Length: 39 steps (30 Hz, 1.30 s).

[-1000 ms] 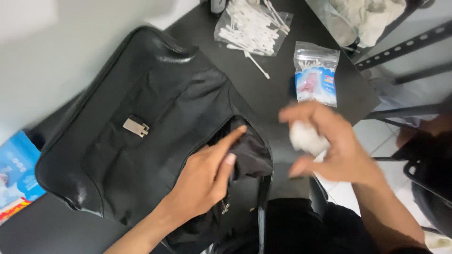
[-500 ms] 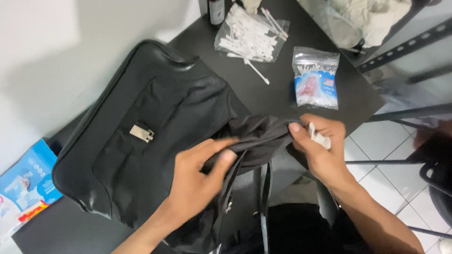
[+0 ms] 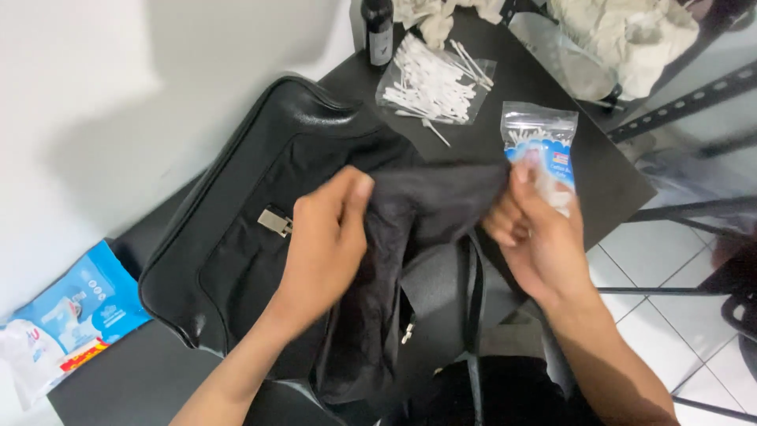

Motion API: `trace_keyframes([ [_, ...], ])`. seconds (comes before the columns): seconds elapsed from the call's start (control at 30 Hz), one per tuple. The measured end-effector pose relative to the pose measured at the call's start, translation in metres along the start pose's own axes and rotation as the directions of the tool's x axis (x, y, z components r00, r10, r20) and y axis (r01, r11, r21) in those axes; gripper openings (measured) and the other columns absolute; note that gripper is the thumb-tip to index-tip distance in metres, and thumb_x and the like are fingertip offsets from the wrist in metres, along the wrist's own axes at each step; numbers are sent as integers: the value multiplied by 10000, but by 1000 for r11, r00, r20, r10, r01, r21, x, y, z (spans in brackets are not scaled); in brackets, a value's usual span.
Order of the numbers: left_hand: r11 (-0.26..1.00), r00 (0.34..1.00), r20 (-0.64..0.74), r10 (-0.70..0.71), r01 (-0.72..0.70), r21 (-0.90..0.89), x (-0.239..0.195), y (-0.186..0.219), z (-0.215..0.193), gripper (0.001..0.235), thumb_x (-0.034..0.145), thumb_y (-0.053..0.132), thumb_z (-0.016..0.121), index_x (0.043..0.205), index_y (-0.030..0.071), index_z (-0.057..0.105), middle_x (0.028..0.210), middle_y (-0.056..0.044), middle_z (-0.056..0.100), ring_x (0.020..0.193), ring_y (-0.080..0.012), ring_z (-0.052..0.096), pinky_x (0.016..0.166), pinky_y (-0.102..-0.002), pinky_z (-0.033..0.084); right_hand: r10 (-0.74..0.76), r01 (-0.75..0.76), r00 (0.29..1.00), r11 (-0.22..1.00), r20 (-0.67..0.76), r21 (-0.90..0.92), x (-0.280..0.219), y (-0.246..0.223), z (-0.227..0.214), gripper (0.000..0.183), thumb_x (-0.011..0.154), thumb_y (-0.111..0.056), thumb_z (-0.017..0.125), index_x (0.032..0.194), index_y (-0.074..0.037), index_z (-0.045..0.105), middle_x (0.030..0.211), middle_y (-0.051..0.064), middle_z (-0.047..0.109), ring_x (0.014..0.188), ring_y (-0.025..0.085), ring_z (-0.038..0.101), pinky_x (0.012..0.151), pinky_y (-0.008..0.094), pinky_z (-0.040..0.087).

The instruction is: Cleaning the interior and exterior surfaces of a black bag using wet wipes.

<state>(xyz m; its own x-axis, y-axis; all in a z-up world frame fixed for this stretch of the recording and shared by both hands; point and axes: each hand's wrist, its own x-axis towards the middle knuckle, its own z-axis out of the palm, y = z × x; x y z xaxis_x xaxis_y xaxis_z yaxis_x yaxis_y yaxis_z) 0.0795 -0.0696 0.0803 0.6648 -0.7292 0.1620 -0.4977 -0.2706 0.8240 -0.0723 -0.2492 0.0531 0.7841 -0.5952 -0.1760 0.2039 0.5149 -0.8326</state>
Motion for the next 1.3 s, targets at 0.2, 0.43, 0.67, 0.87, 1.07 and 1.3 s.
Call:
trace_keyframes([
  [0.2,508,686,251,-683,693,-511,31,2,-5,524,1025,472,352,1105,92,704,1060,0,667,972,-111,588,864,-263,464,-654,558,710,298,260,-775,-32,10,24,314,939,-294,665,1089,-29,584,857,56,572,732,176,523,746,321,451],
  [0.43,621,892,361,-272,449,-643,0,-52,15,703,633,291,901,1191,139,500,1094,-7,627,1045,-89,582,932,-269,490,-372,426,839,-4,396,-905,-9,20,56,361,919,-389,785,838,-94,594,677,16,547,563,171,554,543,369,396],
  [0.67,876,951,308,-34,177,-450,11,-40,4,383,877,287,767,1170,67,654,1120,-28,737,1065,-111,671,945,-282,522,47,18,997,653,64,-757,5,17,30,529,961,-275,667,497,-140,451,489,-20,490,486,49,390,500,252,265],
  [0.87,519,834,383,-397,548,-656,8,-60,26,205,910,134,735,725,52,704,587,-59,620,470,-147,583,383,-219,410,6,34,994,929,108,-369,17,26,13,453,1033,-41,600,616,-120,441,521,-58,286,448,46,238,410,180,247],
  [1.07,236,550,647,-528,827,-511,12,-53,0,665,924,477,690,1247,-102,647,1033,-201,680,839,-249,657,692,-383,577,-104,100,988,-137,115,-986,-2,1,44,326,897,-364,825,725,-139,665,503,113,552,492,331,573,504,382,425],
  [1.3,452,692,605,-393,719,-528,9,-66,18,526,998,581,427,728,140,522,704,14,593,670,-96,567,682,-267,447,633,23,759,206,151,-978,47,57,12,230,1043,-279,517,1000,-135,691,859,47,739,718,143,728,603,269,625],
])
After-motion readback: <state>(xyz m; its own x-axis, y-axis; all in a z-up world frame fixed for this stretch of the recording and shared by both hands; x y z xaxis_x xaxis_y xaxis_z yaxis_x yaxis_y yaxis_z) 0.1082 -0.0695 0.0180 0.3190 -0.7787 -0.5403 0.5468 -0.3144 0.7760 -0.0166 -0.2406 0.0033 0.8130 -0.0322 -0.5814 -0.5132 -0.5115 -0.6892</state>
